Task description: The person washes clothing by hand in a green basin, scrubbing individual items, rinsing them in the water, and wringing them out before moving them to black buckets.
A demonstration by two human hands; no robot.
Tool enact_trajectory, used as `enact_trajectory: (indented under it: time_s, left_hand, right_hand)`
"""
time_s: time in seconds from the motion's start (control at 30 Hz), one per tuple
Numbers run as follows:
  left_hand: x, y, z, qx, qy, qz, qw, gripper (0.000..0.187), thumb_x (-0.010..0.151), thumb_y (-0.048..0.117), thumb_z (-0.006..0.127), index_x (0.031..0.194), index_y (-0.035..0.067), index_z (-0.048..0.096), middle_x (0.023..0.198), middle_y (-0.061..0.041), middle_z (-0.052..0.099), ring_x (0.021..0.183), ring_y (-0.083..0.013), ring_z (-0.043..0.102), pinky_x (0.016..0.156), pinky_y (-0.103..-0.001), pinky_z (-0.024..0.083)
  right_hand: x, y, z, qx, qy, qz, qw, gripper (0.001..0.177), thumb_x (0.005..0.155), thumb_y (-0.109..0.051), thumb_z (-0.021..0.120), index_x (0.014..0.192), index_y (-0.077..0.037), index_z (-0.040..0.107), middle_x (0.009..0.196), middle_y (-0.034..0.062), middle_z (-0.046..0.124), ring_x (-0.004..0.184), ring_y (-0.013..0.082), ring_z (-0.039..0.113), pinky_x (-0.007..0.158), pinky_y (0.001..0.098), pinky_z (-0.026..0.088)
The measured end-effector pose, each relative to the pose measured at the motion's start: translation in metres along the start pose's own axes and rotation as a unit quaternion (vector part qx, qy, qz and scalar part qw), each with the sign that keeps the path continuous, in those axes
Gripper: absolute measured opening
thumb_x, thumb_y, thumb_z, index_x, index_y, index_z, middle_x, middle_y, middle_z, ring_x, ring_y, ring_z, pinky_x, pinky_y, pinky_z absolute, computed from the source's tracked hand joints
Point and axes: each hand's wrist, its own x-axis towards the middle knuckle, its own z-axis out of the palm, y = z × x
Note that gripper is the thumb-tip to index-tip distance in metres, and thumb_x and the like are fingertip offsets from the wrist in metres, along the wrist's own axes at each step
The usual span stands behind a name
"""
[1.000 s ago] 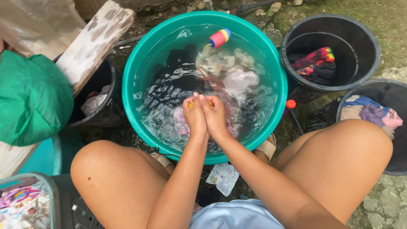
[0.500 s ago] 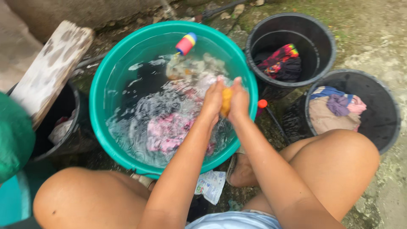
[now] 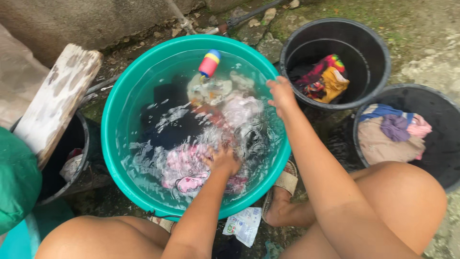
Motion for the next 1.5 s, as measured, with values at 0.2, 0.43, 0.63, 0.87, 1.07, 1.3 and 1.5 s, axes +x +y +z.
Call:
enact_trajectory:
  time_s: [0.2, 0.43, 0.63, 0.87, 1.07, 1.3, 1.5]
  left_hand:
    - [-0.001, -0.072, 0.036, 0.078, -0.009, -0.011, 0.997, 0.081, 0.095, 0.046, 0.058, 0.164, 0.029, 0.019, 0.174, 0.001, 0.004, 0.157, -0.035, 0.009, 0.124, -0.061, 0.005]
    - [0.039, -0.125, 0.058, -0.259, 0.332, -0.024, 0.907, 0.043, 0.109, 0.057, 0.048, 0.13, 0.027, 0.07, 0.126, -0.007, 0.074, 0.117, -0.0228, 0.067, 0.114, -0.046, 0.043]
    - [0.107, -0.137, 0.07, -0.86, 0.081, 0.128, 0.488, 0.042, 0.108, 0.053, 0.049, 0.126, 0.018, 0.064, 0.112, -0.005, 0.07, 0.095, -0.0205, 0.064, 0.088, -0.039, 0.053]
    - [0.122, -0.145, 0.077, -0.876, 0.093, 0.219, 0.42, 0.046, 0.112, 0.047, 0.052, 0.117, 0.003, 0.064, 0.103, -0.009, 0.068, 0.088, -0.0222, 0.062, 0.077, -0.038, 0.053]
    - [0.049, -0.13, 0.052, -0.487, 0.319, -0.079, 0.809, 0.047, 0.1, 0.042, 0.059, 0.116, -0.002, 0.071, 0.11, -0.019, 0.073, 0.101, -0.0286, 0.069, 0.088, -0.042, 0.053]
    - [-0.027, -0.154, 0.003, -0.855, 0.043, 0.082, 0.51, 0.043, 0.096, 0.043, 0.06, 0.109, 0.002, 0.066, 0.089, -0.011, 0.07, 0.075, -0.0225, 0.068, 0.063, -0.038, 0.057]
    - [-0.089, -0.157, -0.055, -0.854, 0.043, 0.219, 0.469, 0.029, 0.095, 0.023, 0.069, 0.111, -0.002, 0.067, 0.092, -0.012, 0.071, 0.07, -0.021, 0.068, 0.059, -0.036, 0.055]
  right_hand:
    - [-0.004, 0.072, 0.061, -0.528, -0.027, -0.219, 0.82, 0.063, 0.081, -0.036, 0.076, 0.137, -0.012, 0.058, 0.153, 0.0204, 0.047, 0.141, 0.0462, 0.038, 0.111, 0.0666, 0.033]
    - [-0.143, 0.053, 0.149, -0.494, -0.092, -0.206, 0.84, 0.052, 0.093, -0.057, 0.066, 0.091, -0.006, 0.066, 0.093, 0.0222, 0.068, 0.092, 0.0422, 0.065, 0.08, 0.0514, 0.049]
    - [-0.266, 0.007, 0.216, -0.258, -0.142, -0.284, 0.912, 0.049, 0.094, -0.047, 0.069, 0.076, -0.003, 0.057, 0.068, 0.0221, 0.056, 0.065, 0.0431, 0.055, 0.059, 0.048, 0.048]
    - [-0.225, 0.08, 0.179, -0.445, -0.085, -0.233, 0.86, 0.041, 0.096, -0.05, 0.06, 0.104, -0.012, 0.07, 0.082, 0.0227, 0.072, 0.078, 0.044, 0.069, 0.07, 0.0555, 0.051]
    - [-0.171, 0.144, 0.099, -0.397, -0.029, -0.162, 0.903, 0.04, 0.093, -0.045, 0.068, 0.096, -0.006, 0.076, 0.086, 0.0199, 0.075, 0.08, 0.0346, 0.074, 0.073, 0.0451, 0.055]
    - [-0.263, 0.068, 0.181, -0.173, -0.349, 0.008, 0.921, 0.028, 0.096, -0.026, 0.059, 0.11, -0.007, 0.074, 0.091, 0.0014, 0.074, 0.075, 0.015, 0.067, 0.069, 0.0333, 0.056]
    - [-0.259, 0.047, 0.155, 0.043, -0.367, -0.039, 0.928, 0.028, 0.105, -0.02, 0.05, 0.103, 0.001, 0.068, 0.101, 0.0147, 0.071, 0.091, 0.0256, 0.071, 0.083, 0.0405, 0.058]
